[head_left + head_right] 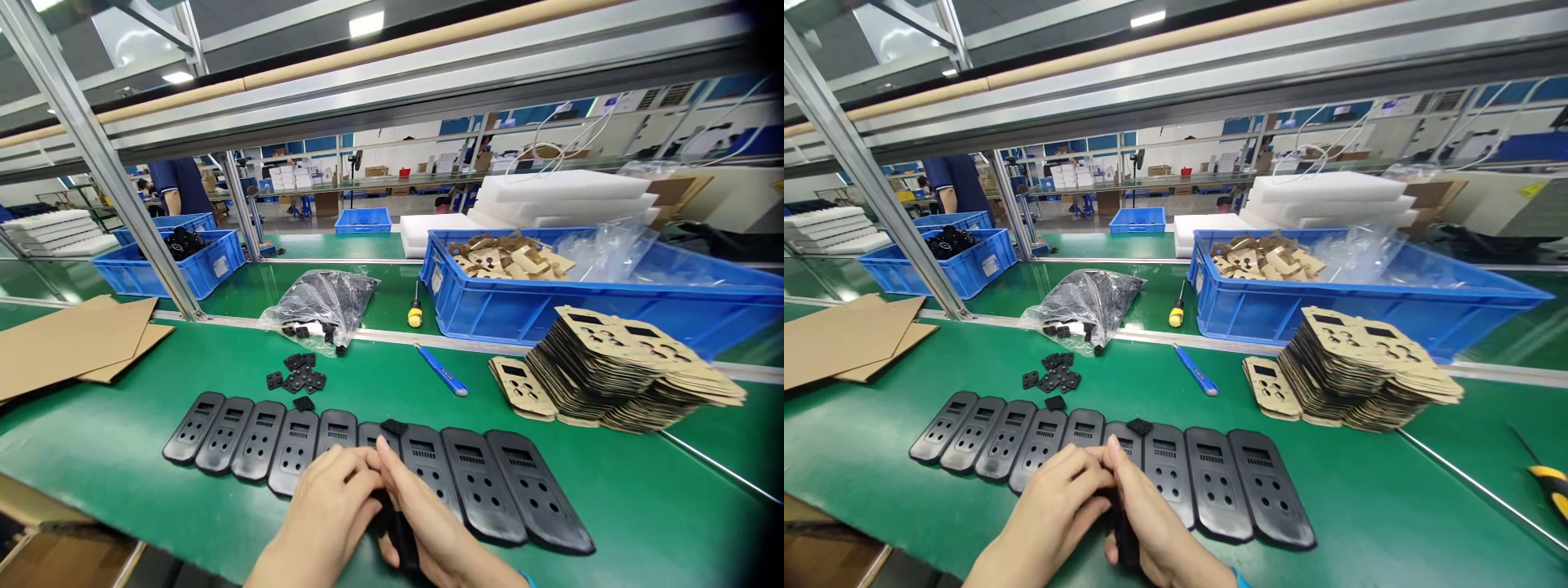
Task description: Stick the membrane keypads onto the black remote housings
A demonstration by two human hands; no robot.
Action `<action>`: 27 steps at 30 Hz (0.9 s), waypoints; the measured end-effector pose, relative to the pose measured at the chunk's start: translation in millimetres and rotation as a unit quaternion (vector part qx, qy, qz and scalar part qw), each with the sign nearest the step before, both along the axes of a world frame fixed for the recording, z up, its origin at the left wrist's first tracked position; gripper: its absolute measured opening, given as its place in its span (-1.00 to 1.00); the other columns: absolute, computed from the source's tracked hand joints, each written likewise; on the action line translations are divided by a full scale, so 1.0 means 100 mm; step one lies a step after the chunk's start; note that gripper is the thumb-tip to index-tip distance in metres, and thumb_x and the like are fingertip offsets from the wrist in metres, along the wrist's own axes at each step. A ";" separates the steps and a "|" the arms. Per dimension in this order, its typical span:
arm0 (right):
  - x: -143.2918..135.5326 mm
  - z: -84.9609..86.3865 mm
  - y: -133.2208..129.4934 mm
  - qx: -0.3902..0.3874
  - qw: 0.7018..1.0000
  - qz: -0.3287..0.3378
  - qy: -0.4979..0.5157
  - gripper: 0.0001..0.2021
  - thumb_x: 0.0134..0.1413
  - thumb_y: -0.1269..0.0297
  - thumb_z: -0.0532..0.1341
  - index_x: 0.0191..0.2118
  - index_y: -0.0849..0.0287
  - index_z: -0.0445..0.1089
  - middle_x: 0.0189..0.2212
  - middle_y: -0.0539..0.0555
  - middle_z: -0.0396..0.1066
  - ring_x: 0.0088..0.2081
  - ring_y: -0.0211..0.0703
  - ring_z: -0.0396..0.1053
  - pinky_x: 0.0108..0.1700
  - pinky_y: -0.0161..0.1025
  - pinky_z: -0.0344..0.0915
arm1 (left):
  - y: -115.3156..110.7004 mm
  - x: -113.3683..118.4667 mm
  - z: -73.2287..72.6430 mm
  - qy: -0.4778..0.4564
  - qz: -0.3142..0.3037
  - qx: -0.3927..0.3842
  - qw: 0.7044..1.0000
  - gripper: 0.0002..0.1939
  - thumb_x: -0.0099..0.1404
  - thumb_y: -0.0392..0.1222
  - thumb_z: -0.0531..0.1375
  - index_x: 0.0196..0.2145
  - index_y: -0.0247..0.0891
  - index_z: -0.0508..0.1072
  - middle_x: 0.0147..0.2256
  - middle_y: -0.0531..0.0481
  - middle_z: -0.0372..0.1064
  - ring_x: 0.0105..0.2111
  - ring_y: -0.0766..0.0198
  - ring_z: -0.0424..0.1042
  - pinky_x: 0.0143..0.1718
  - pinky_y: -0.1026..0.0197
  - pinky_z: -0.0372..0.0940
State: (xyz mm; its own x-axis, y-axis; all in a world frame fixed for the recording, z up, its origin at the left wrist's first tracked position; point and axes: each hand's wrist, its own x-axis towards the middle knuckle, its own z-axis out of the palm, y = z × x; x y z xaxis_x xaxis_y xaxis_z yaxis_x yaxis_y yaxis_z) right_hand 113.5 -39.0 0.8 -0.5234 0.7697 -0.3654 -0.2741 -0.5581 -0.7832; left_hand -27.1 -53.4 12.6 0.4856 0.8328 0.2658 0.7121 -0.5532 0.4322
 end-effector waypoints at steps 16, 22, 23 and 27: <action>0.02 0.03 0.04 0.007 1.000 -0.014 -0.002 -0.46 0.15 -0.19 0.06 0.00 0.16 0.34 -0.45 0.01 0.35 -0.59 -0.34 0.27 -0.77 -0.55 0.19 | 0.07 0.16 -0.14 0.060 0.056 0.171 0.982 -0.81 0.08 -0.48 0.21 -0.40 -0.24 0.36 -0.36 0.01 0.38 -0.39 0.19 0.36 -0.45 0.17 0.32; 0.05 0.04 0.07 -0.039 0.998 -0.018 0.042 -0.56 0.19 -0.09 0.07 -0.11 0.20 0.38 -0.41 0.01 0.34 -0.57 -0.34 0.26 -0.77 -0.53 0.24 | 0.07 0.13 -0.06 0.039 0.060 0.111 0.991 -0.83 0.12 -0.46 0.22 -0.45 -0.24 0.32 -0.43 0.03 0.35 -0.42 0.20 0.35 -0.43 0.18 0.31; 0.06 0.03 0.08 -0.046 0.997 -0.014 0.054 -0.57 0.19 -0.09 0.08 -0.13 0.20 0.39 -0.46 -0.01 0.31 -0.58 -0.34 0.25 -0.77 -0.52 0.24 | 0.07 0.11 -0.04 0.022 0.051 0.102 0.993 -0.85 0.16 -0.44 0.20 -0.44 -0.24 0.32 -0.42 0.02 0.35 -0.41 0.20 0.35 -0.42 0.18 0.31; 0.09 0.01 0.11 -0.072 0.993 0.003 0.093 -0.60 0.14 -0.07 0.14 -0.19 0.21 0.37 -0.54 -0.02 0.28 -0.57 -0.32 0.25 -0.78 -0.55 0.18 | 0.05 -0.03 0.00 -0.099 0.048 0.110 0.988 -0.91 0.30 -0.38 0.11 -0.35 -0.24 0.30 -0.40 0.00 0.36 -0.38 0.26 0.34 -0.36 0.23 0.28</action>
State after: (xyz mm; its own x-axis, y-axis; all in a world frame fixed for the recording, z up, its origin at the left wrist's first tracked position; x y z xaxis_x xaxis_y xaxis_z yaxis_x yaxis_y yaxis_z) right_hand 122.6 -28.2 1.4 -0.5968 0.7126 -0.3688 -0.4023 -0.6634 -0.6309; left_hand -29.8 -48.8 12.2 0.3279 0.7843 0.5266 0.6800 -0.5829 0.4448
